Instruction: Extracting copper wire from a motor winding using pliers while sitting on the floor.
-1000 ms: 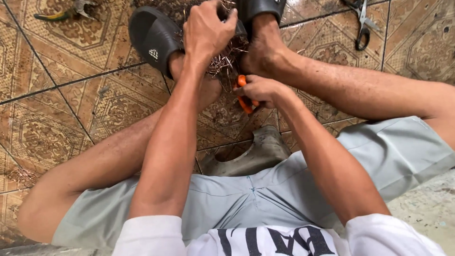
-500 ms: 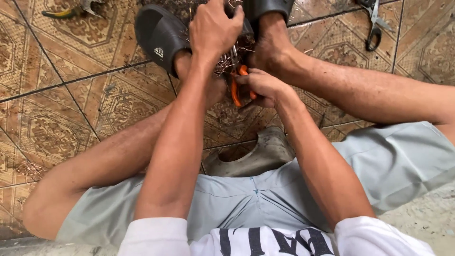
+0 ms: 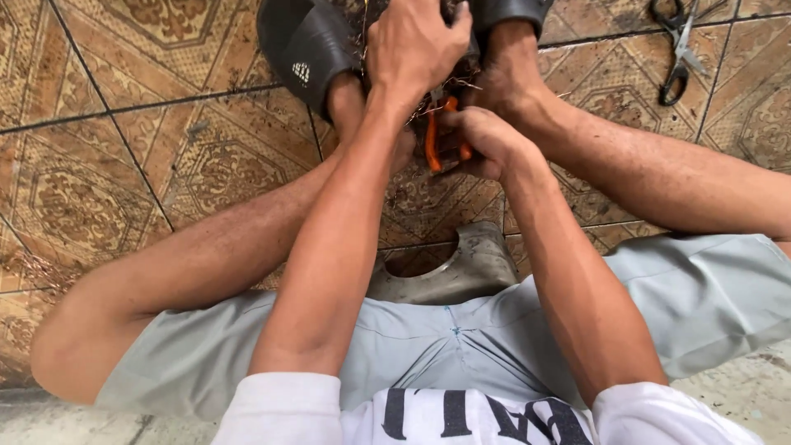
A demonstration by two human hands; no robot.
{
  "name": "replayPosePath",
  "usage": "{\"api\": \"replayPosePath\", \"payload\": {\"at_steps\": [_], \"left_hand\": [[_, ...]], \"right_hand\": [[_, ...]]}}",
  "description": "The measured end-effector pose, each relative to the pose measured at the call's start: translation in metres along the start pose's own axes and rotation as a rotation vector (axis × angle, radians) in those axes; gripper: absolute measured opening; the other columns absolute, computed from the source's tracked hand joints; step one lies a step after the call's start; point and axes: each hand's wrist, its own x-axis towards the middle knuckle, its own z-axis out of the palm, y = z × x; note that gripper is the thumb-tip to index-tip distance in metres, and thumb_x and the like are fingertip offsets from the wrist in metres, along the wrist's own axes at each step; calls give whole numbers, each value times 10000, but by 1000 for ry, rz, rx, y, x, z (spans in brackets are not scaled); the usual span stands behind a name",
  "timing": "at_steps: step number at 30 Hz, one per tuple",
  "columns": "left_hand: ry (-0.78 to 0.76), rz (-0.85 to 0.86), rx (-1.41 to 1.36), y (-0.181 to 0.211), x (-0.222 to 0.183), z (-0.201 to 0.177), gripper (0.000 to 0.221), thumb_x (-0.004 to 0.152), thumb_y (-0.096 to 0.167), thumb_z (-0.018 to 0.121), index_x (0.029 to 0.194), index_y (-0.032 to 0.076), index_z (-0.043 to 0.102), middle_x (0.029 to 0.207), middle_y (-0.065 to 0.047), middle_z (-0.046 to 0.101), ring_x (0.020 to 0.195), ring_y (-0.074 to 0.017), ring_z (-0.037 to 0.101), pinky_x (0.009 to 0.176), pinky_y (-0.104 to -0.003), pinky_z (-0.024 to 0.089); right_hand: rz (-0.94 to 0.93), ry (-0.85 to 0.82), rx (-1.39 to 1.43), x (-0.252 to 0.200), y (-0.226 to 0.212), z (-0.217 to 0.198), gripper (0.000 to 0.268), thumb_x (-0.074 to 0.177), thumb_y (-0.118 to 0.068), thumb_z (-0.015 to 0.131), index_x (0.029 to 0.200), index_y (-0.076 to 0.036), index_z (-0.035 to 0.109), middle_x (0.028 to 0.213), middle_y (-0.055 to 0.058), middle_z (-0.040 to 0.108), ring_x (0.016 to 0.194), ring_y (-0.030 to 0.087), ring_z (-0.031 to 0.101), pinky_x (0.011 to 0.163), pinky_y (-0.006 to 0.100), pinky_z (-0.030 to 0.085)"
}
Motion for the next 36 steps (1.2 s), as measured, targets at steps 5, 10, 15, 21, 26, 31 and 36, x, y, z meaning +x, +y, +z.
{"api": "replayPosePath", "payload": {"at_steps": [5, 10, 15, 21, 26, 31, 36], "left_hand": [[89, 150, 9, -8, 1, 13, 295, 883, 336, 618, 903, 54, 702, 559, -31, 659, 366, -163, 601, 301, -330, 513], [79, 107, -22, -2, -5, 1, 299, 851, 364, 628, 753, 95, 716, 580, -70, 711, 399, -218, 656, 317, -371, 514], [140, 140, -8, -1, -8, 2, 355, 847, 379, 650, 652, 85, 687, 518, -84, 683, 344, -249, 623, 275, -405, 465], [245, 224, -98, -13, -5, 14, 286, 780, 263, 629, 523, 139, 612, 381, 22, 538, 276, -79, 441, 179, -281, 316], [214, 259, -118, -17, -12, 7, 312, 836, 296, 651, 599, 94, 661, 424, -9, 600, 299, -96, 538, 201, -287, 381], [169, 190, -100, -14, -13, 3, 339, 847, 310, 630, 567, 121, 652, 400, 2, 593, 280, -104, 547, 197, -294, 398], [81, 78, -95, -10, -9, 5, 323, 853, 340, 642, 690, 73, 722, 513, -95, 704, 384, -196, 690, 279, -348, 534]], "right_hand": [[19, 44, 110, 5, 0, -6, 243, 1040, -169, 497, 1153, 16, 605, 908, 136, 683, 798, 226, 665, 810, 483, 611], [3, 60, 313, -8, -2, 8, 261, 1048, -167, 468, 1239, -10, 553, 1111, 194, 700, 965, 246, 691, 875, 436, 620], [-156, 11, 355, 6, 22, 10, 198, 1019, -114, 535, 1152, 25, 581, 989, 170, 661, 794, 246, 651, 658, 373, 591], [-239, -91, 578, 18, 41, -1, 220, 1044, -117, 542, 1178, 34, 629, 1033, 200, 729, 855, 267, 729, 732, 374, 626], [-236, -124, 647, 23, 46, -1, 202, 1025, -109, 557, 1198, -8, 586, 1072, 185, 686, 906, 260, 669, 809, 420, 608], [-184, -121, 536, 15, 24, 16, 235, 1043, -180, 526, 1140, 16, 613, 922, 177, 672, 717, 242, 636, 618, 379, 582], [-181, -86, 477, 5, 22, 11, 219, 1070, -180, 520, 1103, 32, 562, 855, 154, 642, 649, 219, 635, 564, 361, 621]]}}
